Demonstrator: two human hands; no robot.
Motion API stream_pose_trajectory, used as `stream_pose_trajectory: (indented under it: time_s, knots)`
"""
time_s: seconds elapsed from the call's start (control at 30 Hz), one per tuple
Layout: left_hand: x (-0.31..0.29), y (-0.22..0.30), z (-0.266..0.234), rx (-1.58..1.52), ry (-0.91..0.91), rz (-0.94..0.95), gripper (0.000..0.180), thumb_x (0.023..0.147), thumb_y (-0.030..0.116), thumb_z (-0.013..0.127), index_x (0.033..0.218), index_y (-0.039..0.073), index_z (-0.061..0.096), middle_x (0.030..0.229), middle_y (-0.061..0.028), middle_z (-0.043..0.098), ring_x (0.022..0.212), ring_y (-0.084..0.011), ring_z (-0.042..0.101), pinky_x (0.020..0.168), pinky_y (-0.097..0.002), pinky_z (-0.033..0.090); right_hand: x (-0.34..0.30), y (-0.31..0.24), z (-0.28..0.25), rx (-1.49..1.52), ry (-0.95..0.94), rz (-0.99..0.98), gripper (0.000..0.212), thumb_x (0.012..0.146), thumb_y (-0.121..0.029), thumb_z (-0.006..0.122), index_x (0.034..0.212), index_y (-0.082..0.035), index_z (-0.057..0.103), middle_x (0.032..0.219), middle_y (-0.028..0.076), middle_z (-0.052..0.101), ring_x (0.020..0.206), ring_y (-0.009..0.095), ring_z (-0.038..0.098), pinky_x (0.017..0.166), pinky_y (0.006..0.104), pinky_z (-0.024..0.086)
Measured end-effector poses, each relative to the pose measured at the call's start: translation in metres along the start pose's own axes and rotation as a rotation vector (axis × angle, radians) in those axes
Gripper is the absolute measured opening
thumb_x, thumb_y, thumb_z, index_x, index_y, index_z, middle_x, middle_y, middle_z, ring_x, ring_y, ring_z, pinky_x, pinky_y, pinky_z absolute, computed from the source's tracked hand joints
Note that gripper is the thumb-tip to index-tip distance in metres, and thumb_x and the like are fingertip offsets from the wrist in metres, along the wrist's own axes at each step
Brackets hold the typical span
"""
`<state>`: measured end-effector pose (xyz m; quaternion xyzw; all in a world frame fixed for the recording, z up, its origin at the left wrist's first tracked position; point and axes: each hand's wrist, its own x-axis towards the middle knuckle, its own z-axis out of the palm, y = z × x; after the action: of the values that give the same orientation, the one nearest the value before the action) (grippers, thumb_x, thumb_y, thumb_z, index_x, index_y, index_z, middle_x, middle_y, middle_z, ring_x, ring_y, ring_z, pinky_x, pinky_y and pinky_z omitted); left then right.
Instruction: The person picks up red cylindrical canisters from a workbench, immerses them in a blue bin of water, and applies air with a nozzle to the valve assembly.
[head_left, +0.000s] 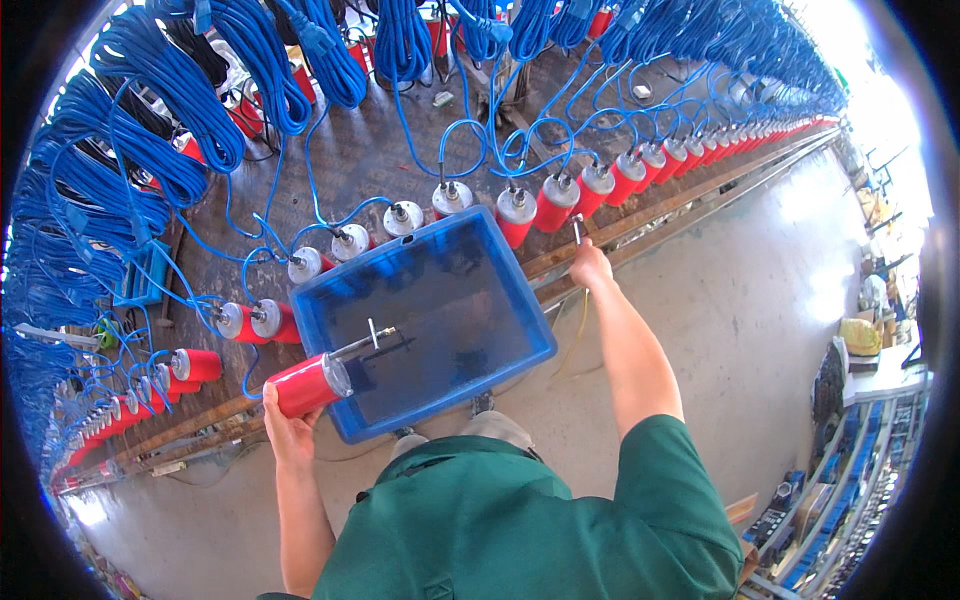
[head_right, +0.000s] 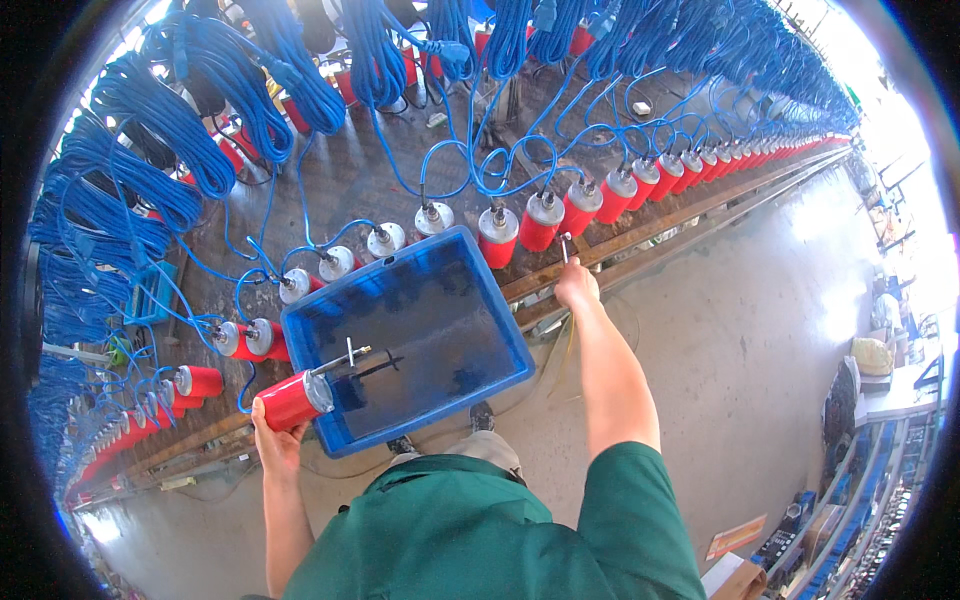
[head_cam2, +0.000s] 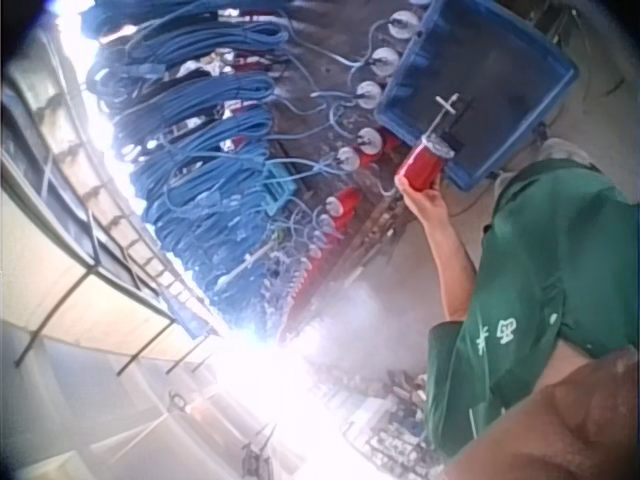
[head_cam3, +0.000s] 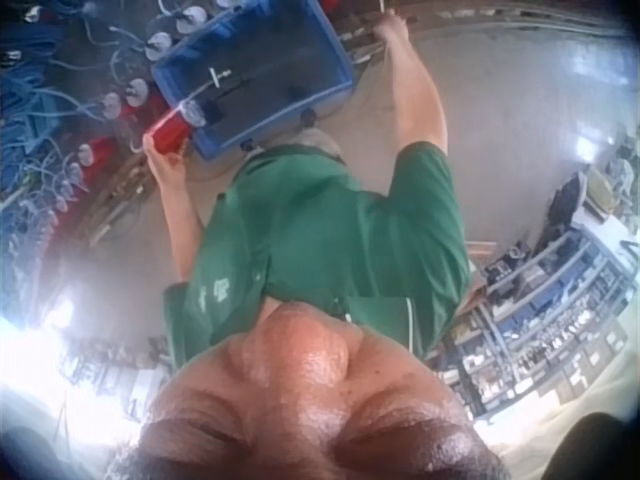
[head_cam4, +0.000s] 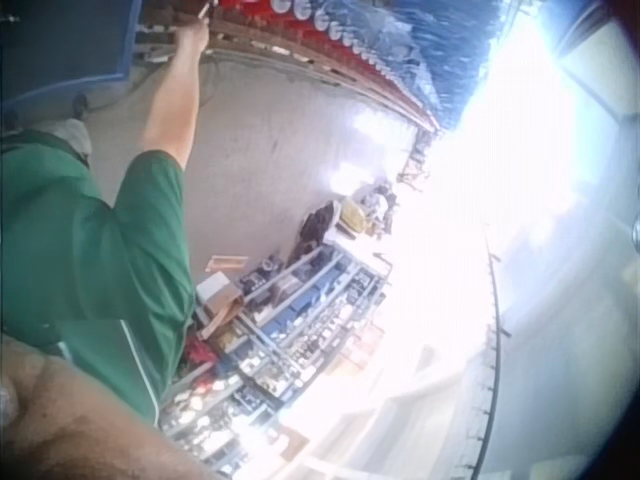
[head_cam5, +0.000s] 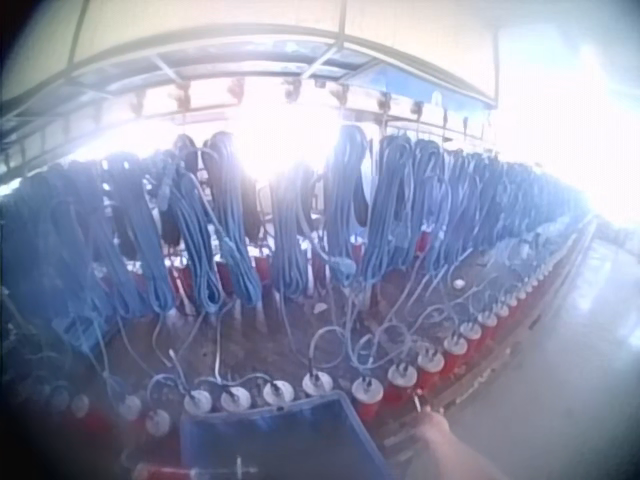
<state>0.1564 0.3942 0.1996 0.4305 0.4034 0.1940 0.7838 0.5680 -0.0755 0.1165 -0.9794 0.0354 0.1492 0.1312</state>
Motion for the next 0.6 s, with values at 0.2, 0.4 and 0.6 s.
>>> stream_pose_trajectory:
  time_s: [0.2, 0.4, 0.6]
  knots:
    - [-0.009, 0.003, -0.006, -0.022, -0.045, 0.024, 0.060, 0.105, 0.060, 0.060, 0.137, 0.010, 0.058, 0.131, -0.0127, 0.071, 0.120, -0.0316, 0.072, 0.100, -0.0529, 0.062, -0.105, -0.024, -0.051, 1.169, -0.164, -0.328, 0.031, 0.113, -0.014, 0.048, 0.141, -0.004, 0.054, 0.071, 0.004, 0.056, 0.058, 0.016, 0.059, 0.056, 0.0338, 0.051]
    - [0.001, 0.002, 0.002, -0.064, -0.153, -0.034, 0.059, 0.105, 0.057, 0.060, 0.137, 0.008, 0.058, 0.129, -0.0143, 0.073, 0.115, -0.0309, 0.074, 0.096, -0.0478, 0.064, -0.211, -0.087, -0.105, 1.263, -0.064, -0.487, 0.036, 0.115, -0.017, 0.054, 0.150, -0.009, 0.049, 0.092, 0.000, 0.059, 0.062, 0.006, 0.047, 0.057, 0.0240, 0.044]
    - [-0.002, 0.001, 0.001, -0.077, -0.128, -0.047, 0.061, 0.102, 0.059, 0.065, 0.137, 0.010, 0.058, 0.128, -0.0124, 0.072, 0.113, -0.0290, 0.074, 0.093, -0.0453, 0.064, -0.232, -0.171, -0.061, 1.113, -0.338, -0.478, 0.022, 0.115, -0.023, 0.052, 0.127, -0.005, 0.051, 0.086, 0.000, 0.054, 0.077, 0.008, 0.049, 0.068, 0.0254, 0.044]
